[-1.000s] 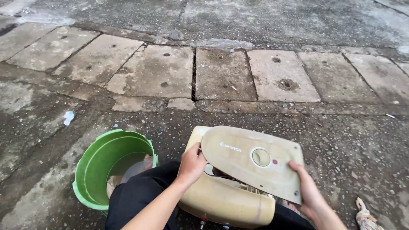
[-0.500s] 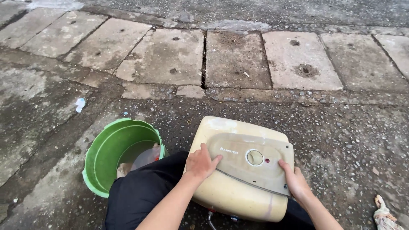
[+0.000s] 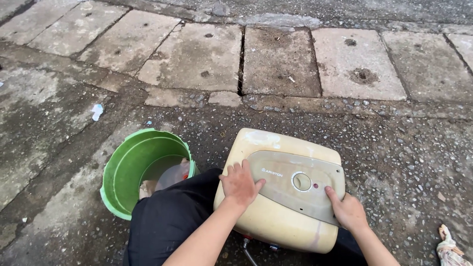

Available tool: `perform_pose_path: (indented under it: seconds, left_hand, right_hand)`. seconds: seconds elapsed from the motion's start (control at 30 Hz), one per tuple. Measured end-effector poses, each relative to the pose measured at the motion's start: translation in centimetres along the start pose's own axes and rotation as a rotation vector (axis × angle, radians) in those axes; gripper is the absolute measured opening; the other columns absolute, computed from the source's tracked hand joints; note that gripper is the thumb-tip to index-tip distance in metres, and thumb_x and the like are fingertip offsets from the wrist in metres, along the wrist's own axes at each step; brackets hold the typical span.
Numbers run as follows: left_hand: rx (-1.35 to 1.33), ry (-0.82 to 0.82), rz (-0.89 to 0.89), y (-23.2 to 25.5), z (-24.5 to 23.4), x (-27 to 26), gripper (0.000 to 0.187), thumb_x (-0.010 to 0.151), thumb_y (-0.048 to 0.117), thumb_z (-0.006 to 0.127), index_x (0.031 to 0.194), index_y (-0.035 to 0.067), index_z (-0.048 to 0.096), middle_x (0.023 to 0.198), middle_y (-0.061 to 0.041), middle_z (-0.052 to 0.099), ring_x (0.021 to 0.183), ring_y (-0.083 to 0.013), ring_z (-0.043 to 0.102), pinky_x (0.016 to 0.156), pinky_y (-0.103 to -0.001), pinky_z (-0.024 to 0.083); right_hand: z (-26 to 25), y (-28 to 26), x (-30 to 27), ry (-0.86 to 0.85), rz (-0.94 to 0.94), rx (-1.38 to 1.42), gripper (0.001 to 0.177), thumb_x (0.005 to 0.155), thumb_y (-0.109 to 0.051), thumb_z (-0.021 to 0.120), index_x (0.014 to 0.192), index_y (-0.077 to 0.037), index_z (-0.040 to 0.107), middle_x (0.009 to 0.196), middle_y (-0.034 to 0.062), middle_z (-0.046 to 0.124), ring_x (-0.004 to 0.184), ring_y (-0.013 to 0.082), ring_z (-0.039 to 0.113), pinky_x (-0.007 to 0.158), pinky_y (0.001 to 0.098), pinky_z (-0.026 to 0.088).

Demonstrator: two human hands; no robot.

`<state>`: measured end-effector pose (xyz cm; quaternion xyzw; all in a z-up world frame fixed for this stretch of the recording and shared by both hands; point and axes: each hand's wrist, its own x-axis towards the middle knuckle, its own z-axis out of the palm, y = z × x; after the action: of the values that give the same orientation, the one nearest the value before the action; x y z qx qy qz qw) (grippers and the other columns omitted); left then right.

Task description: Disassembling and inspecting the internal components of a water heater using a screwdriver

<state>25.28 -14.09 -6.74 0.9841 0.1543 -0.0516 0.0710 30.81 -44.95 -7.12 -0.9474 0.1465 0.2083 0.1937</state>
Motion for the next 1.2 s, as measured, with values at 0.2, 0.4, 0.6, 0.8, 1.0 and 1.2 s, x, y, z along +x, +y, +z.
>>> perform_pose_path:
  seconds: [0.2, 0.4, 0.6, 0.8, 1.0, 1.2]
  left_hand:
    - [-0.392, -0.320, -0.259, -1.5, -2.8, 1.3, 0.123, 0.079, 0.068, 0.073, 0.165, 0.021, -0.002, 0.160, -0.025, 0.017, 0.135, -0.0439, 0.038, 0.096, -0.071, 0.041]
    - [-0.459, -0.300, -0.354, -0.9, -3.1, 1.6, 0.130, 0.076, 0.080, 0.066, 0.166, 0.020, -0.005, 0.144, -0.021, 0.035, 0.120, -0.0430, 0.049, 0.090, -0.058, 0.046]
    - [-0.429, -0.274, -0.372, -0.5, -4.1, 1.4, 0.130, 0.073, 0.083, 0.066, 0.166, 0.022, -0.002, 0.143, -0.020, 0.036, 0.118, -0.0418, 0.048, 0.090, -0.058, 0.044]
    - [-0.457, -0.423, -0.368, -0.5, -7.3, 0.7, 0.132, 0.072, 0.089, 0.057, 0.167, 0.020, -0.004, 0.147, -0.019, 0.036, 0.136, -0.0431, 0.046, 0.104, -0.055, 0.048]
    - [-0.475, -0.416, -0.351, -0.7, -6.7, 1.1, 0.125, 0.077, 0.084, 0.058, 0.167, 0.022, -0.002, 0.147, -0.018, 0.036, 0.137, -0.0439, 0.046, 0.103, -0.056, 0.048]
    - [-0.503, -0.410, -0.352, -1.4, -6.1, 1.2, 0.123, 0.077, 0.082, 0.060, 0.167, 0.025, 0.001, 0.146, -0.017, 0.037, 0.137, -0.0433, 0.045, 0.104, -0.054, 0.048]
  right_hand:
    - [1.3, 1.3, 2.7, 0.049, -0.080, -0.047, 0.086, 0.096, -0.067, 0.043, 0.121, 0.011, 0.066, 0.107, 0.0278, 0.077, 0.102, 0.0409, 0.074, 0.097, 0.0445, 0.055]
    - [-1.9, -0.6, 1.3, -0.092, -0.038, -0.016, 0.079, 0.096, -0.063, 0.048, 0.115, 0.011, 0.072, 0.099, 0.0247, 0.079, 0.089, 0.0354, 0.079, 0.085, 0.0414, 0.061]
    - [-1.6, 0.1, 2.0, -0.184, -0.001, -0.079, 0.082, 0.097, -0.062, 0.045, 0.111, 0.014, 0.073, 0.102, 0.0256, 0.079, 0.090, 0.0358, 0.078, 0.084, 0.0417, 0.062]
    - [-2.2, -1.1, 0.1, -0.224, 0.090, 0.083, 0.096, 0.092, -0.073, 0.048, 0.137, 0.010, 0.064, 0.123, 0.0323, 0.073, 0.112, 0.0416, 0.073, 0.076, 0.0441, 0.066]
    - [-1.6, 0.4, 1.9, -0.193, 0.055, 0.055, 0.094, 0.093, -0.073, 0.046, 0.134, 0.010, 0.066, 0.118, 0.0311, 0.075, 0.105, 0.0390, 0.077, 0.083, 0.0491, 0.064]
    - [-1.4, 0.0, 2.6, -0.178, 0.048, -0.009, 0.094, 0.095, -0.073, 0.042, 0.132, 0.008, 0.070, 0.117, 0.0291, 0.077, 0.110, 0.0396, 0.075, 0.086, 0.0505, 0.063]
